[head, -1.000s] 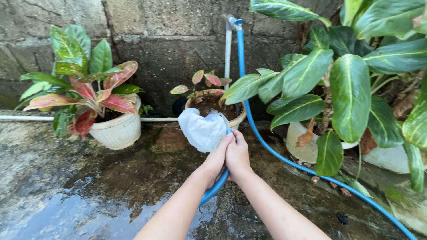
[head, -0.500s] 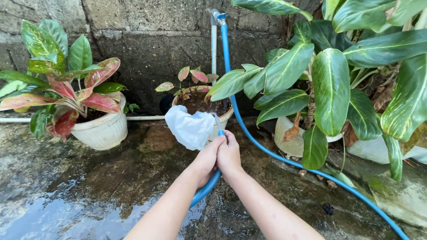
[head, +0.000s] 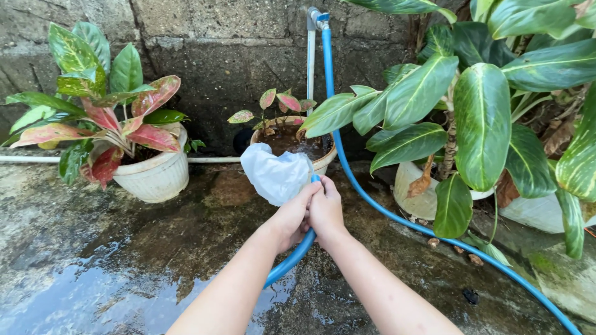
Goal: Washing a white cloth under a running water tap in an outdoor garden area.
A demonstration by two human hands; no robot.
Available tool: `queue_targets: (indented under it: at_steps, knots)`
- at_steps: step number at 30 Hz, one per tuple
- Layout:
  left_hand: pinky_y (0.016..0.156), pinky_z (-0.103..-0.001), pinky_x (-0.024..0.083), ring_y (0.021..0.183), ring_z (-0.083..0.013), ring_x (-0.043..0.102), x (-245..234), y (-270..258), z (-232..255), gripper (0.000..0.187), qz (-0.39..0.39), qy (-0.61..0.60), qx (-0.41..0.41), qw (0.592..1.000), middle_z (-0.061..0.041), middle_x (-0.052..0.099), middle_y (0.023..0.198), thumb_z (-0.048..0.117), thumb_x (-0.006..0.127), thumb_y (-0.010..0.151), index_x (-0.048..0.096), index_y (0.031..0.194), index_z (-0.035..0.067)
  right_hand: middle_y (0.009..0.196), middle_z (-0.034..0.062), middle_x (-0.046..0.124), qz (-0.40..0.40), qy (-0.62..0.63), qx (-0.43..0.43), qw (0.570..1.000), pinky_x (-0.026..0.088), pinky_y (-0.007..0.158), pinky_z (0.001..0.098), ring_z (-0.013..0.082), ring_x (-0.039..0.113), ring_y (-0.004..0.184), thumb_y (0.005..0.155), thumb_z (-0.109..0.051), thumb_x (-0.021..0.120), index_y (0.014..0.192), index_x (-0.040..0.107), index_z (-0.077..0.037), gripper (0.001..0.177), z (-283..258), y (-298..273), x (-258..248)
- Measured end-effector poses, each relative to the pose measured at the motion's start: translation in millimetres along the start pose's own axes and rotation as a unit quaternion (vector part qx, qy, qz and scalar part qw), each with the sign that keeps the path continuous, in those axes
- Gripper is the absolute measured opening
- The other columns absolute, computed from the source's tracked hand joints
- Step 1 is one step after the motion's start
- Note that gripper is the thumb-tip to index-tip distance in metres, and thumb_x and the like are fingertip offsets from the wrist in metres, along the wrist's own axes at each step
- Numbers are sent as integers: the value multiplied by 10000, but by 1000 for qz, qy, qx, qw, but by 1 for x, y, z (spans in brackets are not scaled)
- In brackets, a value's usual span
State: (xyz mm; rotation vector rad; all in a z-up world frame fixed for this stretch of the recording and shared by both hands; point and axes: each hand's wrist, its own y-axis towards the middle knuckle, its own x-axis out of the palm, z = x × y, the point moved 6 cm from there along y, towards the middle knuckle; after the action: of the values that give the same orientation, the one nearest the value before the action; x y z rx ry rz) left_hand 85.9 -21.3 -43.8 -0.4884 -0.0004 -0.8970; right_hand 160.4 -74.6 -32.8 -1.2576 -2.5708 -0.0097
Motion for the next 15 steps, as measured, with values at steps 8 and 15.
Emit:
queue_targets:
  at_steps: [8,15]
  knots:
    - [947,-455,560,1048,-229,679,-31,-12,24,752,-17,168,-86,982,-59,705,1183,746,521,841,651,1337,196,651,4,526,-15,-29,20,999,367,377,306,111,431,428,1019,-239,404,1400,491,-156,399,-13,-2,-2]
    - [970,-501,568,1179,-277,689,-81,-12,40,597,109,244,-87,960,-62,701,1348,541,536,967,550,1437,174,620,13,456,-29,3,28,999,354,357,318,113,359,380,1020,-242,405,1420,469,-177,409,-15,0,-1]
